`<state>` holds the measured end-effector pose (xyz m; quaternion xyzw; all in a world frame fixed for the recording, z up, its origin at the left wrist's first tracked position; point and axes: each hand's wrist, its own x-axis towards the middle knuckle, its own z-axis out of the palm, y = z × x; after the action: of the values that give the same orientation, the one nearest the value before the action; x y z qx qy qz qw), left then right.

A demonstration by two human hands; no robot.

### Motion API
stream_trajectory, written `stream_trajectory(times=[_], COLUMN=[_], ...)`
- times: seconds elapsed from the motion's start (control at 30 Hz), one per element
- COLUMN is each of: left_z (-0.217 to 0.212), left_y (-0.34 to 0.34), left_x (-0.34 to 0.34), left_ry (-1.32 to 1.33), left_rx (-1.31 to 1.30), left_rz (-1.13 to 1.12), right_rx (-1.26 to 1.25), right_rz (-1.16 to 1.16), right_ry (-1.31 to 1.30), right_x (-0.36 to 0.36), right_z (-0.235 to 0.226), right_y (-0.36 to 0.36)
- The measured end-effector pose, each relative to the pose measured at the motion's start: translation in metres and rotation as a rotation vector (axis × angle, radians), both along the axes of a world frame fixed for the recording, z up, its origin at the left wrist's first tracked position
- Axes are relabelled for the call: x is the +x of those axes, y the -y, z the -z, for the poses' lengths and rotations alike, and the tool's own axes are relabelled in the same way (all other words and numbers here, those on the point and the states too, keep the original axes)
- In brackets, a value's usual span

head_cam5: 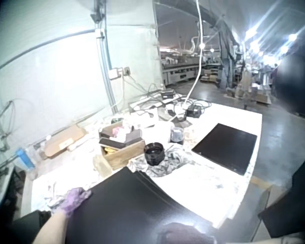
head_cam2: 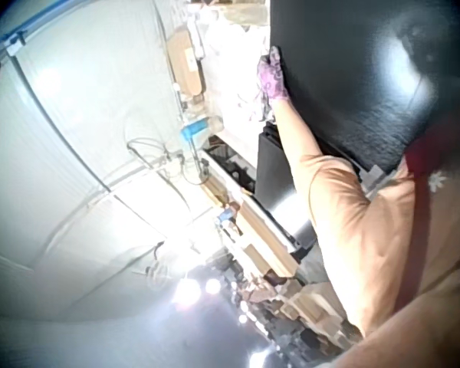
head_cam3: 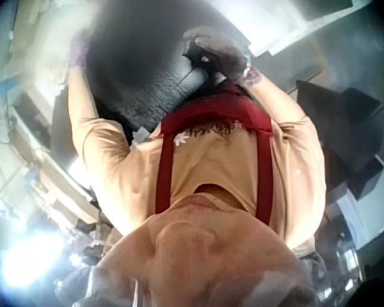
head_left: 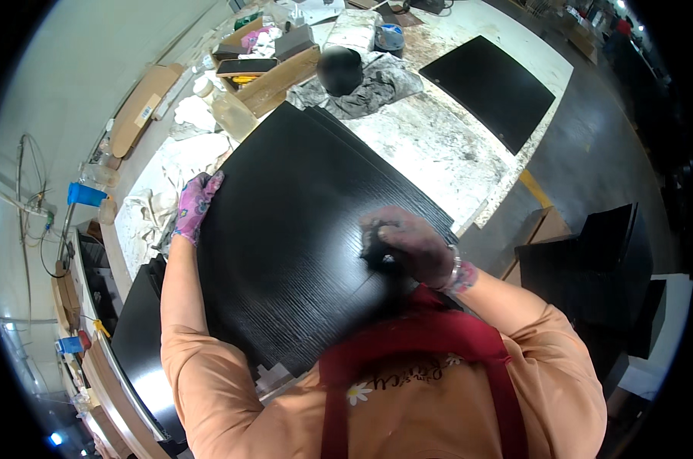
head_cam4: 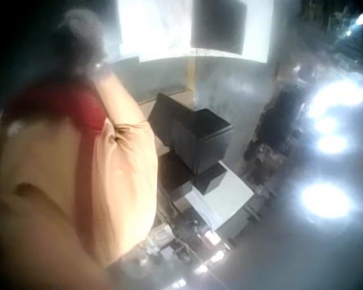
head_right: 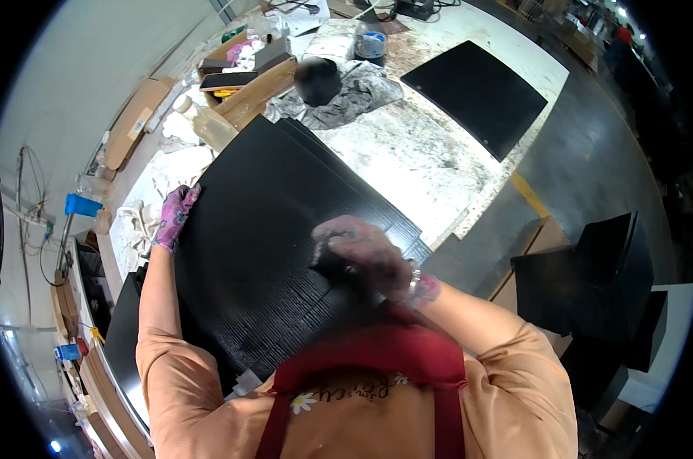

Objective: The person sands the edges of black rectangular panels with a sanding block, then wipes each panel with a cloth. The person uses shears to trim a small edge on one panel. The person repeats sanding and wiping on multiple panels, stacking them on the workbench.

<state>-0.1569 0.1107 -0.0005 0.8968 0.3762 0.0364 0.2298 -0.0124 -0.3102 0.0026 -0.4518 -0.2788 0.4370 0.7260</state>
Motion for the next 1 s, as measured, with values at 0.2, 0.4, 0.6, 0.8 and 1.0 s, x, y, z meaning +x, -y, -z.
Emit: stream_trajectory(times=[0.2, 0.4, 0.6, 0.8, 1.0], left_z=[-0.177, -0.275, -0.275, -0.212, -0.092], left_y=[0.021, 0.101, 0.282, 0.385, 0.400], left_x=[-0.010, -0.045, -0.094, -0.078, -0.064], left_ry=[0.248, 0.150, 0.054, -0.405, -0.449], left_rx=[0.479, 1.214, 0.768, 0.536, 0.617], left_rz=[-0.089, 0.108, 0.347, 0.552, 0.481], right_rx=[0.145, 0.379, 0.303, 0.273, 0.260], right_rz=[0.368, 0.318, 0.242, 0.325, 0.170], right_ry=[-0.319, -0.547, -0.553, -0.291, -0.254], right_x=[0.053, 0.131, 0.158, 0.189, 0.191], right_z=[-0.041, -0.012, -0.019, -0.026, -0.016], right_y=[0.046, 0.069, 0.062, 0.075, 0.060])
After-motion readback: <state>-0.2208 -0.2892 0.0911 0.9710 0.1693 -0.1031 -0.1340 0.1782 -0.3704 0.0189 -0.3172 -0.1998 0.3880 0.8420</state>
